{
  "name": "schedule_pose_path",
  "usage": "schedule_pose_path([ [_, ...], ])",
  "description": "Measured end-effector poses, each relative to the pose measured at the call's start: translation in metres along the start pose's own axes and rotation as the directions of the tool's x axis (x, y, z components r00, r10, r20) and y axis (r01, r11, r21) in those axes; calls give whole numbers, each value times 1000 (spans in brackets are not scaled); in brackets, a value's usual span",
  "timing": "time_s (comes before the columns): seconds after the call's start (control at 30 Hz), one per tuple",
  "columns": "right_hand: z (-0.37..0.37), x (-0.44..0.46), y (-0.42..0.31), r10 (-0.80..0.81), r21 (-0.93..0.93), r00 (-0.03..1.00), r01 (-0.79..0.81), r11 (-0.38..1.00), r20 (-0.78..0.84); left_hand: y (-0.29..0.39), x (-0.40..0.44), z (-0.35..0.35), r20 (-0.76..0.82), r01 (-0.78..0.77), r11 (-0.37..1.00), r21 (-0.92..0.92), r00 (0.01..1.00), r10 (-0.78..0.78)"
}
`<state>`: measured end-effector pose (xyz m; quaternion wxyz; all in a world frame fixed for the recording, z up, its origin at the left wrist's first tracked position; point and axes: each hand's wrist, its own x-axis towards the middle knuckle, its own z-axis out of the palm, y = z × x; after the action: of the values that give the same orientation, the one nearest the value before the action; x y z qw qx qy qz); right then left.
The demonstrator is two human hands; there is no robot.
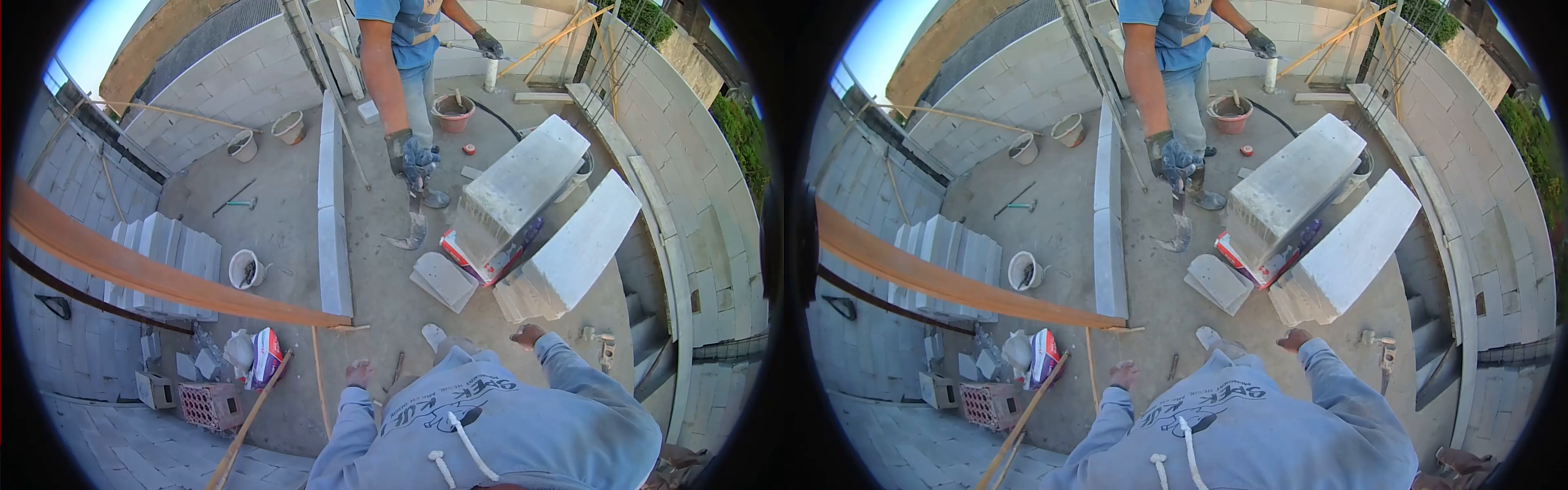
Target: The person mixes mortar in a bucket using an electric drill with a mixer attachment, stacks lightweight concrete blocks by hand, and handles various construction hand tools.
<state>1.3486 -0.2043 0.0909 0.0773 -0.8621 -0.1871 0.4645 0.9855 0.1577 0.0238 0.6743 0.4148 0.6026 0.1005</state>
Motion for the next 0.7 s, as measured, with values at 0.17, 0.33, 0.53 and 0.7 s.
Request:
schedule_pose_path([
  [0.17, -71, 26, -138, -245, -102, 945, 271, 957, 217, 60, -5, 27, -94, 135, 991, 20, 987, -133],
  [0.33, -85, 66, -286, -597, 1, 773, 611, 792, 214, 132, 99, 38, 204, 103, 994, 46, 973, -110],
  [0.53, -98, 159, -426, -689, 162, 703, 670, 725, 175, 226, 240, 64, 224, -65, 924, 376, 974, -22],
  [0.7, -182, 225, -523, -487, 225, 869, 494, 840, -88, 303, 409, 9, 508, 181, 977, 112, 834, -213],
])
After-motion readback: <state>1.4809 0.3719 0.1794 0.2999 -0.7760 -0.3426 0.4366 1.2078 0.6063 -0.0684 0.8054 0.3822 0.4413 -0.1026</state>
